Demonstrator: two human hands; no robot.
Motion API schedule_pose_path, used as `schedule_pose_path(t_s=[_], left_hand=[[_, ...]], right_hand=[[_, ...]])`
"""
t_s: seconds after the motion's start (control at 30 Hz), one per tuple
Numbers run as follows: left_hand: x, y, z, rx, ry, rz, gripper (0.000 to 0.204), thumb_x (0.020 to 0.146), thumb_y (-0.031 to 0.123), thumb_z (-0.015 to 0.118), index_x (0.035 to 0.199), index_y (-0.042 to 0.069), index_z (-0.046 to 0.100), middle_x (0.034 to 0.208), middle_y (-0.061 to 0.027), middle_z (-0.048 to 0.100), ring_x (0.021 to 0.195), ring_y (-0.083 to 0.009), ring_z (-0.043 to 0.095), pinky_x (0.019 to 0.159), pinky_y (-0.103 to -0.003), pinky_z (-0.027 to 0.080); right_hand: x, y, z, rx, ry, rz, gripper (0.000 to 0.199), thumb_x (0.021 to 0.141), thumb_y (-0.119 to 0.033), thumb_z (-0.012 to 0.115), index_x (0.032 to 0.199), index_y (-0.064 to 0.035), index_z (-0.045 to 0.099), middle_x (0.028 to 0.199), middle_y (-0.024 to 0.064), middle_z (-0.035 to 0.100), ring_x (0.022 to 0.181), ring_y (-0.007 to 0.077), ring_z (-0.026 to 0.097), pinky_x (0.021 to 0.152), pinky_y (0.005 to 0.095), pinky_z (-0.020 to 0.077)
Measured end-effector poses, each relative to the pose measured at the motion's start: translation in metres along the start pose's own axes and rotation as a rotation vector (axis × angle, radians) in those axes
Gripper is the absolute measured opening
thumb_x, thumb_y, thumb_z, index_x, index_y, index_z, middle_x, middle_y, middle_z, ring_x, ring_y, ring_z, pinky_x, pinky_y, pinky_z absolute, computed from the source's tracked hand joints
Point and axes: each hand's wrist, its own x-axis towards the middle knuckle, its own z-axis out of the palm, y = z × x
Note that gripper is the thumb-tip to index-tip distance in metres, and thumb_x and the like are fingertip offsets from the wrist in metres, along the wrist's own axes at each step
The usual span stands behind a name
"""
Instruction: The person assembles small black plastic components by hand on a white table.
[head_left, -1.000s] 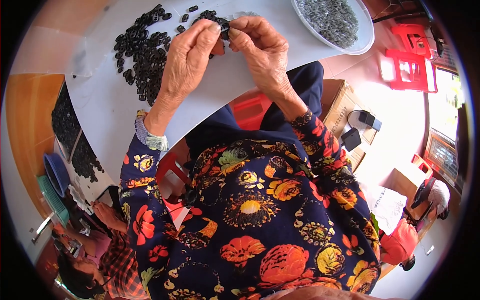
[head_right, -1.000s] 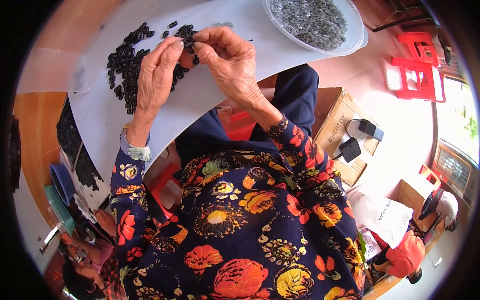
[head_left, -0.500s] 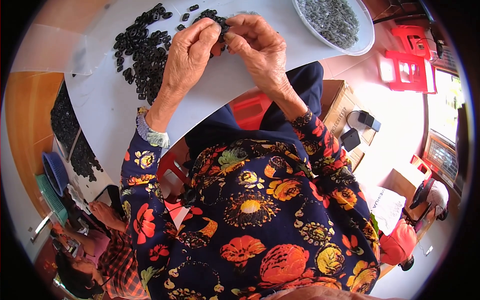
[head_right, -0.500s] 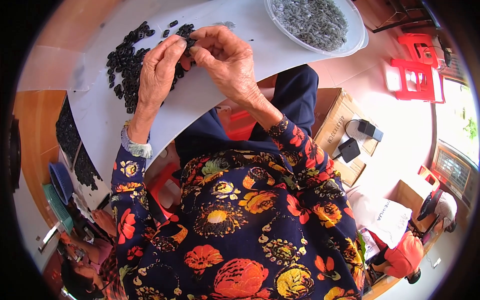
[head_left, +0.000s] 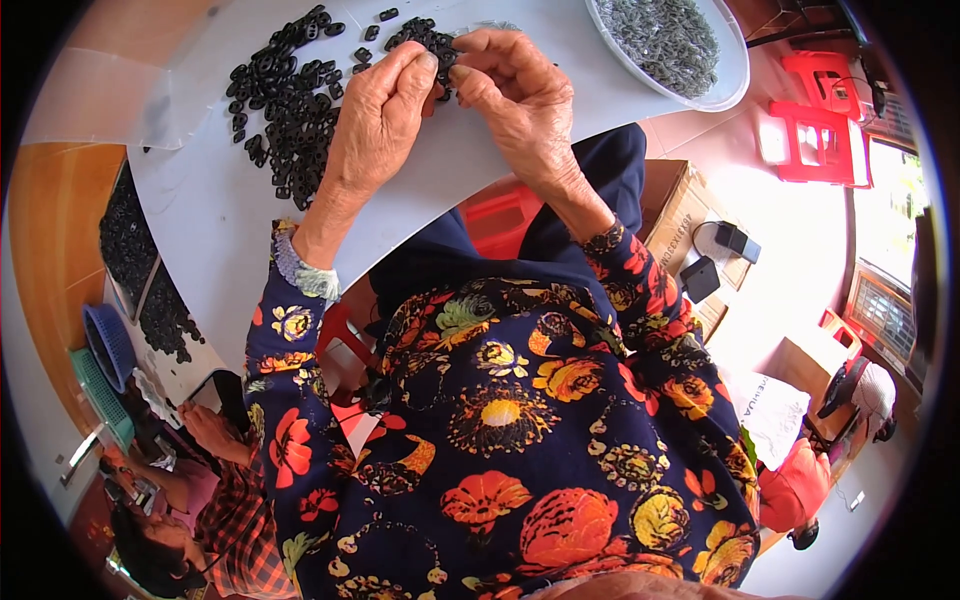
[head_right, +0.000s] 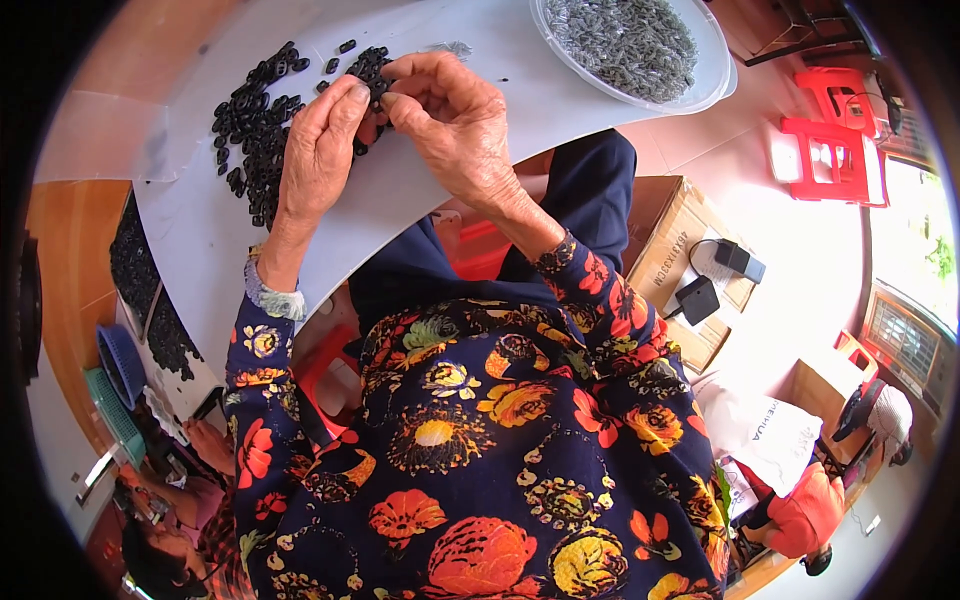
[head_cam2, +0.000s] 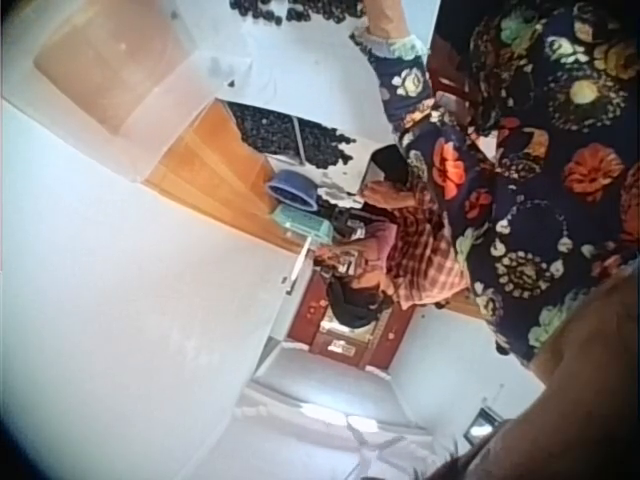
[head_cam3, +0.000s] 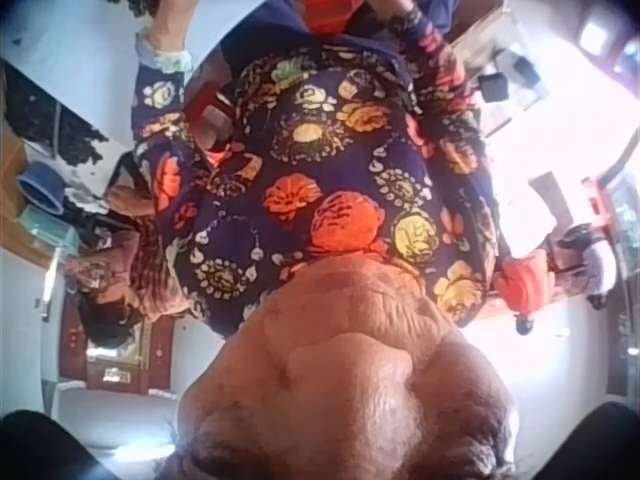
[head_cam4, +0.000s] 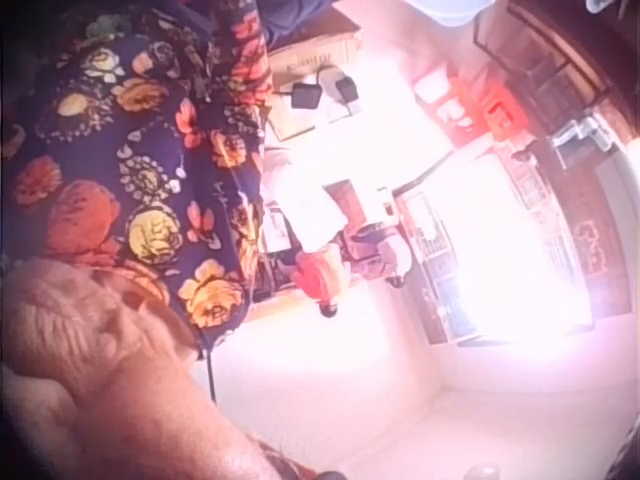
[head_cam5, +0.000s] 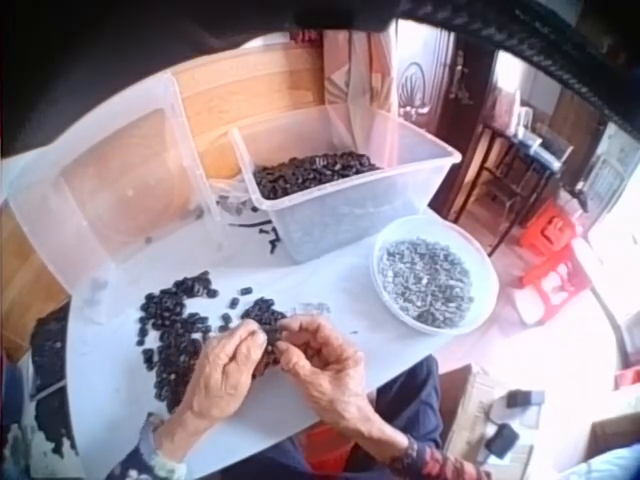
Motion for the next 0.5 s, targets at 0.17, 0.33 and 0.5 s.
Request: schedule_pose_path(t_s=[0.17,0.33,0.5], left_hand=[[-0.0001,-0.0012,0.0006,-0.009,0.013,0.010,0.020,0.094,0.016,0.049,0.083,-0.001,0.051,0.061,0.0017,0.040,0.056,-0.0063,0.035,0.050,-0.024,0.034],[-0.0001,-0.0073,0.0033,-0.093,0.019,0.026,0.019,0.091,0.013,0.048,0.078,0.000,0.047,0.060,0.0017,0.037,0.056,-0.0058,0.034,0.049,-0.023,0.033],[-0.0018,-0.0073,0.0019,-0.078,0.034,-0.005,0.020,0.090,0.013,0.046,0.075,0.001,0.043,0.060,0.0005,0.036,0.056,-0.0066,0.034,0.049,-0.024,0.034]], right_hand=[[-0.0004,-0.0012,0.0002,-0.022,0.006,0.006,0.023,0.083,0.002,0.061,0.106,0.0022,0.057,0.084,0.0027,0.062,0.078,0.0066,0.059,0.071,0.0212,0.0495],[-0.0005,-0.0022,-0.0003,-0.036,-0.023,0.020,0.023,0.084,0.001,0.061,0.106,0.0031,0.058,0.083,0.0028,0.062,0.079,0.0070,0.059,0.072,0.0216,0.0495],[0.0027,-0.0021,-0.0043,-0.076,-0.076,0.070,0.027,0.084,-0.002,0.063,0.109,0.0045,0.058,0.082,0.0028,0.062,0.079,0.0077,0.058,0.071,0.0226,0.0498]])
